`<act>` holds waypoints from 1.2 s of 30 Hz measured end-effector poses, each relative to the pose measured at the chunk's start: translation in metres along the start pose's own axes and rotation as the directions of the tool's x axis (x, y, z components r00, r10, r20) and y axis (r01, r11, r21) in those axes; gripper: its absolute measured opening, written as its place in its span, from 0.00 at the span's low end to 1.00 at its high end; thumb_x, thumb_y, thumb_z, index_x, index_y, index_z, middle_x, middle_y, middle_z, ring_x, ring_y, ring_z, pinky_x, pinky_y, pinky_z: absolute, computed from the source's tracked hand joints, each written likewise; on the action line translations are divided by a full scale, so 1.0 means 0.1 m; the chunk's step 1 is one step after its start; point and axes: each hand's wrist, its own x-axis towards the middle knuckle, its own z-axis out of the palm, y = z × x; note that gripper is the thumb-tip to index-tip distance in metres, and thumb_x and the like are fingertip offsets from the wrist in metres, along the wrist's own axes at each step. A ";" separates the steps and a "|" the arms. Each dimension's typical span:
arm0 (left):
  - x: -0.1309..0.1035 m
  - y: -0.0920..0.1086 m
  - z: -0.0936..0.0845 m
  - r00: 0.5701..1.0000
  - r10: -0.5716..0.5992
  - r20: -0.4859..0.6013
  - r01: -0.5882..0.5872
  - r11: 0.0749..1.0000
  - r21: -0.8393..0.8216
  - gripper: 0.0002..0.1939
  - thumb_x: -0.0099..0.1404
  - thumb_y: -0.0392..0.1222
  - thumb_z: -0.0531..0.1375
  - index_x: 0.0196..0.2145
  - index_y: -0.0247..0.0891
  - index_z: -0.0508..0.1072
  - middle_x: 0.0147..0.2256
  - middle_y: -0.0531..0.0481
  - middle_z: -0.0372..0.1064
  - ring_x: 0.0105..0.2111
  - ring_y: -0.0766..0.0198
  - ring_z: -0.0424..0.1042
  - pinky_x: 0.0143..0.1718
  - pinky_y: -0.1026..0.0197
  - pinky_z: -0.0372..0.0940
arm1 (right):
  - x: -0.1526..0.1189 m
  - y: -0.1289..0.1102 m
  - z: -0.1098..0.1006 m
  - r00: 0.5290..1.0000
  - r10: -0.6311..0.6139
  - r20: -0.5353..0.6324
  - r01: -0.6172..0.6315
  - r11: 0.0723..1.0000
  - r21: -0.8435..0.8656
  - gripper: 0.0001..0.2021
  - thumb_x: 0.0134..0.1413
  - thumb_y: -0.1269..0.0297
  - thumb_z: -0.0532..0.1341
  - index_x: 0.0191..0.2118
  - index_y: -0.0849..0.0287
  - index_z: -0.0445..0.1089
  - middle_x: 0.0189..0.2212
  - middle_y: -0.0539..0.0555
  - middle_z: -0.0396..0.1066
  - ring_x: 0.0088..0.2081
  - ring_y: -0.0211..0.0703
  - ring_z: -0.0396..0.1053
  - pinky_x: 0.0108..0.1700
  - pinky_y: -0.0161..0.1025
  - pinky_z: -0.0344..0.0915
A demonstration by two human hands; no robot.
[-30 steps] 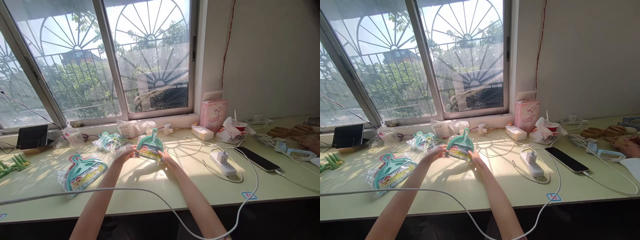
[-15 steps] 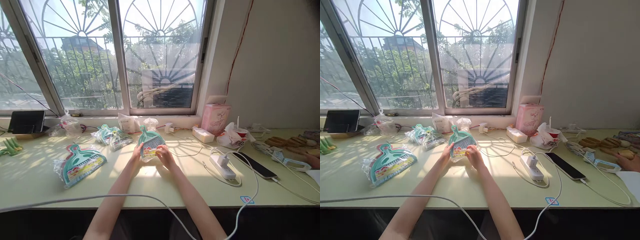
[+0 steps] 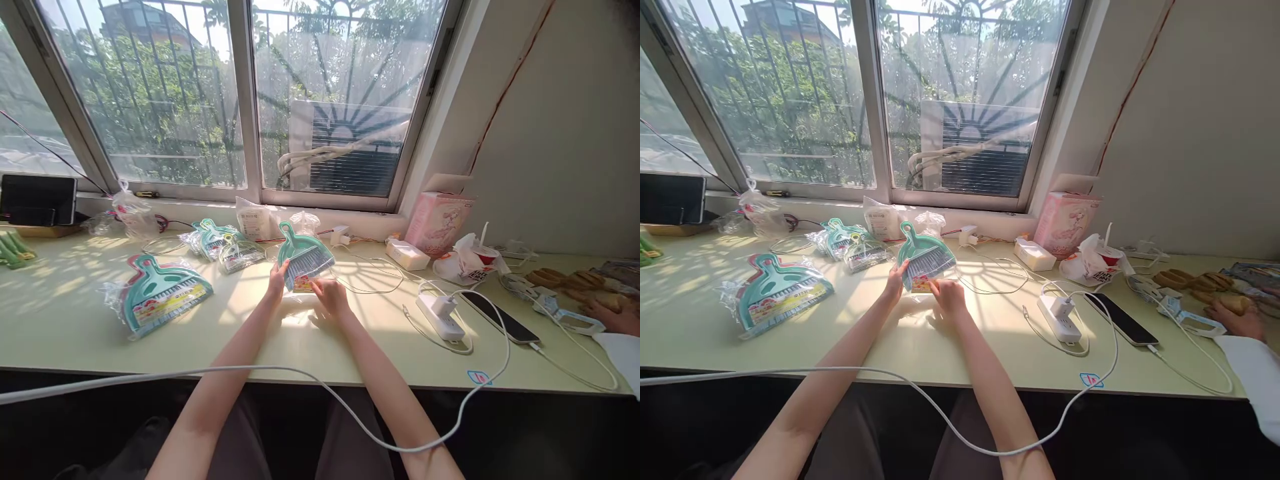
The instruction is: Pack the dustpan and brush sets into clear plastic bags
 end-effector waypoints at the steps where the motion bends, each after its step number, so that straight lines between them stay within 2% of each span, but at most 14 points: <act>1: 0.01 0.01 0.00 1.000 0.006 -0.025 -0.007 1.000 -0.023 0.23 0.66 0.50 0.70 0.55 0.37 0.77 0.52 0.39 0.80 0.59 0.47 0.75 0.61 0.51 0.70 | 0.01 0.02 0.02 0.999 0.044 -0.009 -0.044 0.999 0.017 0.16 0.69 0.54 0.62 0.28 0.51 0.70 0.28 0.59 0.70 0.44 0.60 0.72 0.51 0.51 0.67; 5: 0.03 0.06 -0.05 0.996 0.023 -0.084 -0.033 0.992 -0.121 0.20 0.70 0.45 0.67 0.57 0.38 0.75 0.48 0.43 0.82 0.56 0.52 0.78 0.60 0.54 0.71 | 0.02 0.06 -0.02 0.974 0.112 -0.199 -0.118 0.993 -0.016 0.06 0.63 0.57 0.66 0.40 0.52 0.73 0.47 0.64 0.74 0.56 0.66 0.68 0.57 0.56 0.66; 8: 0.04 0.11 -0.09 0.994 -0.013 -0.105 -0.009 0.978 -0.210 0.16 0.72 0.40 0.65 0.56 0.38 0.77 0.46 0.45 0.82 0.52 0.57 0.80 0.59 0.57 0.72 | 0.04 0.09 -0.09 0.938 0.146 -0.313 -0.139 0.989 0.045 0.20 0.55 0.56 0.70 0.52 0.54 0.71 0.58 0.64 0.70 0.61 0.65 0.65 0.58 0.56 0.67; 11: 0.05 0.15 -0.10 0.993 -0.038 -0.111 0.006 0.961 -0.276 0.15 0.71 0.40 0.66 0.55 0.38 0.77 0.45 0.45 0.83 0.51 0.57 0.81 0.60 0.57 0.72 | 0.08 0.13 -0.15 0.950 0.277 -0.146 -0.216 0.918 0.334 0.26 0.50 0.55 0.71 0.54 0.53 0.70 0.51 0.59 0.76 0.47 0.56 0.75 0.42 0.48 0.74; 14: 0.06 0.21 -0.12 0.987 -0.057 -0.148 0.010 0.954 -0.300 0.13 0.71 0.40 0.66 0.53 0.38 0.78 0.45 0.43 0.83 0.54 0.54 0.80 0.60 0.55 0.71 | 0.12 0.16 -0.22 0.949 0.313 0.042 -0.288 0.805 0.518 0.18 0.45 0.56 0.73 0.43 0.54 0.76 0.36 0.55 0.78 0.28 0.45 0.71 0.28 0.40 0.68; 18: 0.09 0.32 -0.18 0.973 -0.058 -0.225 -0.017 0.948 -0.316 0.12 0.74 0.41 0.63 0.53 0.39 0.78 0.50 0.43 0.82 0.59 0.53 0.77 0.62 0.54 0.72 | 0.16 0.21 -0.41 0.935 0.352 -0.041 -0.252 0.742 0.621 0.13 0.46 0.56 0.71 0.38 0.56 0.78 0.30 0.53 0.79 0.23 0.39 0.68 0.24 0.36 0.61; 20: 0.10 0.36 -0.22 0.972 -0.059 -0.227 -0.019 0.945 -0.327 0.16 0.74 0.48 0.63 0.56 0.41 0.76 0.53 0.42 0.81 0.59 0.51 0.77 0.62 0.51 0.72 | 0.16 0.26 -0.49 0.861 0.463 -0.211 -0.232 0.725 0.648 0.15 0.51 0.56 0.67 0.43 0.57 0.78 0.33 0.54 0.80 0.24 0.40 0.70 0.26 0.36 0.62; 24: 0.09 0.37 -0.25 0.985 -0.098 -0.139 0.042 0.930 -0.364 0.28 0.70 0.60 0.66 0.60 0.43 0.73 0.56 0.38 0.79 0.56 0.44 0.79 0.62 0.41 0.72 | 0.10 0.35 -0.59 0.592 0.618 -0.518 -0.379 0.780 0.498 0.17 0.59 0.58 0.58 0.49 0.60 0.76 0.46 0.63 0.79 0.43 0.55 0.79 0.43 0.46 0.71; 26: 0.07 0.34 -0.23 0.989 -0.092 -0.113 0.046 0.932 -0.359 0.30 0.68 0.61 0.68 0.60 0.42 0.73 0.54 0.36 0.79 0.56 0.43 0.79 0.62 0.40 0.71 | 0.06 0.36 -0.62 0.509 0.622 -0.596 -0.460 0.781 0.423 0.18 0.59 0.61 0.57 0.51 0.60 0.75 0.57 0.70 0.74 0.60 0.67 0.70 0.56 0.57 0.67; 28: 0.06 0.29 -0.19 0.992 -0.059 -0.116 0.021 0.950 -0.312 0.29 0.67 0.60 0.69 0.58 0.42 0.74 0.51 0.36 0.81 0.58 0.43 0.78 0.63 0.42 0.70 | 0.04 0.32 -0.65 0.469 0.570 -0.674 -0.465 0.808 0.361 0.19 0.60 0.62 0.55 0.54 0.59 0.73 0.64 0.73 0.67 0.67 0.71 0.61 0.61 0.62 0.61; 30: 0.04 0.22 -0.14 0.993 -0.027 -0.112 -0.001 0.970 -0.242 0.27 0.66 0.59 0.70 0.56 0.42 0.75 0.49 0.38 0.81 0.59 0.44 0.77 0.64 0.44 0.70 | 0.04 0.25 -0.63 0.524 0.474 -0.707 -0.389 0.872 0.296 0.17 0.64 0.59 0.54 0.51 0.58 0.73 0.59 0.71 0.71 0.62 0.67 0.67 0.57 0.58 0.64; 31: 0.03 0.18 -0.10 0.995 -0.019 -0.100 -0.002 0.978 -0.210 0.27 0.64 0.58 0.71 0.54 0.42 0.76 0.48 0.40 0.82 0.59 0.44 0.77 0.64 0.44 0.70 | 0.05 0.21 -0.59 0.602 0.430 -0.673 -0.318 0.902 0.292 0.16 0.65 0.55 0.53 0.47 0.57 0.73 0.51 0.68 0.76 0.55 0.63 0.72 0.52 0.53 0.67; 34: -0.04 0.06 -0.01 0.999 -0.027 -0.024 0.023 0.990 -0.143 0.27 0.59 0.55 0.75 0.51 0.41 0.76 0.47 0.42 0.81 0.59 0.43 0.76 0.62 0.46 0.70 | 0.09 0.08 -0.40 0.896 0.323 -0.306 -0.147 0.864 0.481 0.21 0.61 0.41 0.59 0.34 0.55 0.72 0.27 0.54 0.74 0.27 0.46 0.70 0.32 0.41 0.64; 36: -0.10 0.00 0.05 0.998 -0.031 0.049 0.037 0.991 -0.125 0.28 0.56 0.52 0.77 0.50 0.40 0.76 0.47 0.42 0.81 0.59 0.43 0.76 0.63 0.46 0.70 | 0.10 0.03 -0.24 0.957 0.280 -0.077 -0.175 0.769 0.615 0.23 0.55 0.37 0.65 0.31 0.55 0.70 0.25 0.51 0.73 0.19 0.38 0.63 0.25 0.37 0.57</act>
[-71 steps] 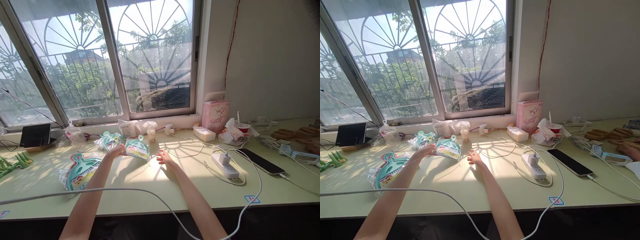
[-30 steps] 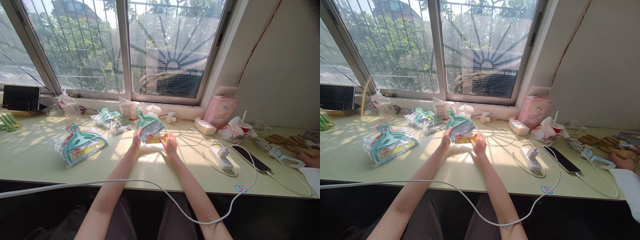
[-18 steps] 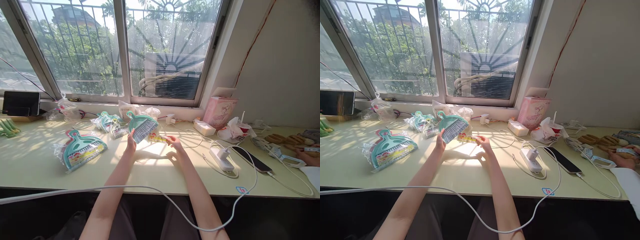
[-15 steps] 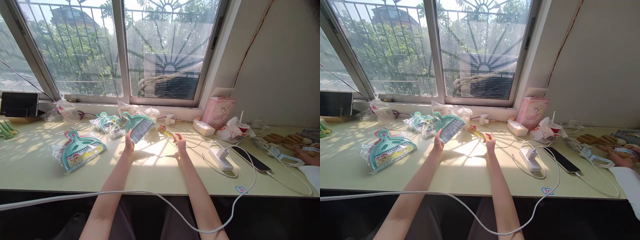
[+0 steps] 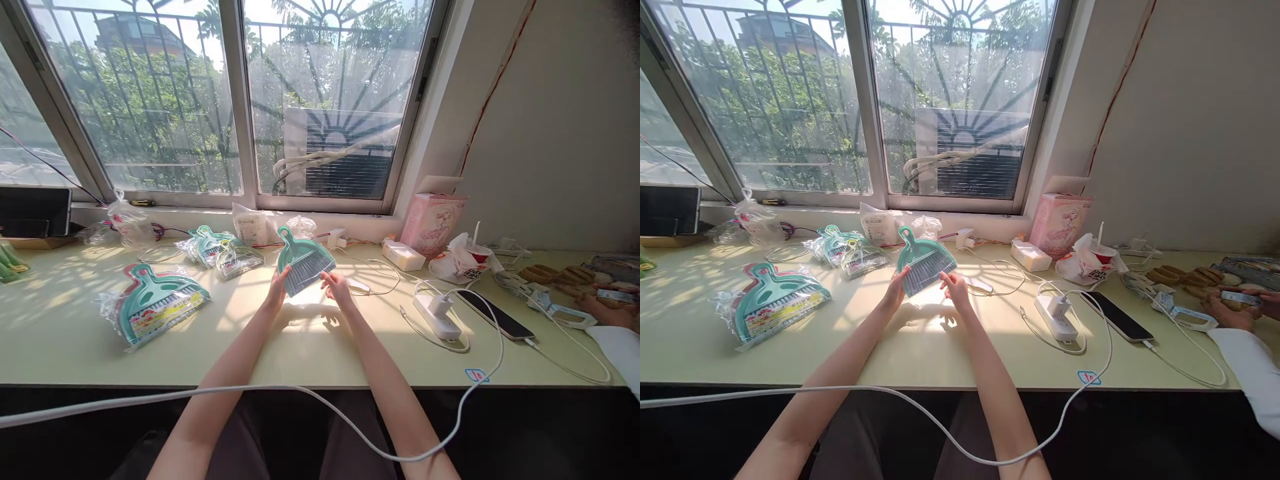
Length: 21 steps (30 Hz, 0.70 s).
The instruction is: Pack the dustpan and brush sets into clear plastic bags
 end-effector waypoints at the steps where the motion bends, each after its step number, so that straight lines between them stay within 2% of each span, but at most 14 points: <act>1: -0.03 -0.02 0.02 1.000 -0.004 0.031 0.004 1.000 -0.001 0.28 0.56 0.50 0.77 0.50 0.39 0.76 0.47 0.42 0.81 0.59 0.42 0.76 0.63 0.45 0.69 | -0.01 0.03 0.06 0.999 0.036 0.022 -0.037 0.998 0.052 0.23 0.53 0.37 0.67 0.31 0.55 0.70 0.25 0.51 0.74 0.18 0.36 0.62 0.23 0.37 0.56; 4: -0.07 -0.04 0.05 0.997 -0.022 0.073 0.024 1.000 -0.020 0.27 0.58 0.49 0.77 0.51 0.38 0.76 0.49 0.41 0.81 0.60 0.40 0.74 0.65 0.42 0.67 | -0.02 0.09 0.12 0.993 0.114 -0.004 -0.112 0.980 0.167 0.21 0.51 0.42 0.70 0.33 0.55 0.69 0.29 0.53 0.77 0.21 0.37 0.69 0.24 0.36 0.61; 7: -0.06 -0.05 0.03 0.992 -0.056 0.111 0.059 0.998 -0.025 0.27 0.60 0.51 0.75 0.53 0.38 0.76 0.51 0.39 0.81 0.62 0.39 0.73 0.67 0.39 0.65 | -0.01 0.06 0.08 0.992 0.123 -0.009 -0.117 0.959 0.260 0.19 0.50 0.46 0.72 0.35 0.54 0.68 0.33 0.54 0.77 0.26 0.41 0.75 0.29 0.38 0.68; 11: -0.02 -0.06 -0.05 0.967 -0.135 0.214 0.137 0.991 0.006 0.31 0.67 0.64 0.66 0.56 0.37 0.77 0.56 0.35 0.78 0.66 0.37 0.68 0.69 0.35 0.61 | -0.05 -0.01 0.04 0.999 0.028 0.029 -0.035 0.948 0.316 0.20 0.46 0.47 0.73 0.38 0.54 0.70 0.39 0.55 0.77 0.34 0.46 0.79 0.38 0.42 0.73; 14: 0.00 -0.04 -0.07 0.949 -0.199 0.243 0.192 0.980 0.052 0.36 0.67 0.73 0.60 0.56 0.39 0.78 0.57 0.35 0.77 0.68 0.36 0.65 0.71 0.35 0.58 | -0.09 -0.04 0.05 0.995 0.002 0.098 -0.031 0.955 0.296 0.23 0.43 0.46 0.73 0.42 0.54 0.73 0.41 0.56 0.79 0.38 0.49 0.79 0.39 0.43 0.72; 17: 0.01 -0.02 -0.06 0.957 -0.204 0.204 0.197 0.979 0.054 0.36 0.66 0.73 0.61 0.56 0.41 0.78 0.55 0.36 0.79 0.67 0.35 0.67 0.69 0.35 0.60 | -0.10 -0.04 0.05 0.998 0.047 0.052 -0.059 0.964 0.260 0.22 0.42 0.46 0.72 0.39 0.54 0.73 0.40 0.56 0.79 0.37 0.49 0.79 0.37 0.41 0.69; 21: 0.09 0.01 -0.09 0.986 -0.161 0.029 0.162 0.987 -0.006 0.28 0.66 0.65 0.66 0.52 0.42 0.79 0.46 0.37 0.83 0.61 0.37 0.75 0.61 0.40 0.70 | -0.09 -0.08 0.03 0.996 0.086 0.015 -0.087 0.965 0.246 0.20 0.38 0.50 0.74 0.34 0.57 0.73 0.35 0.55 0.79 0.34 0.46 0.79 0.35 0.38 0.65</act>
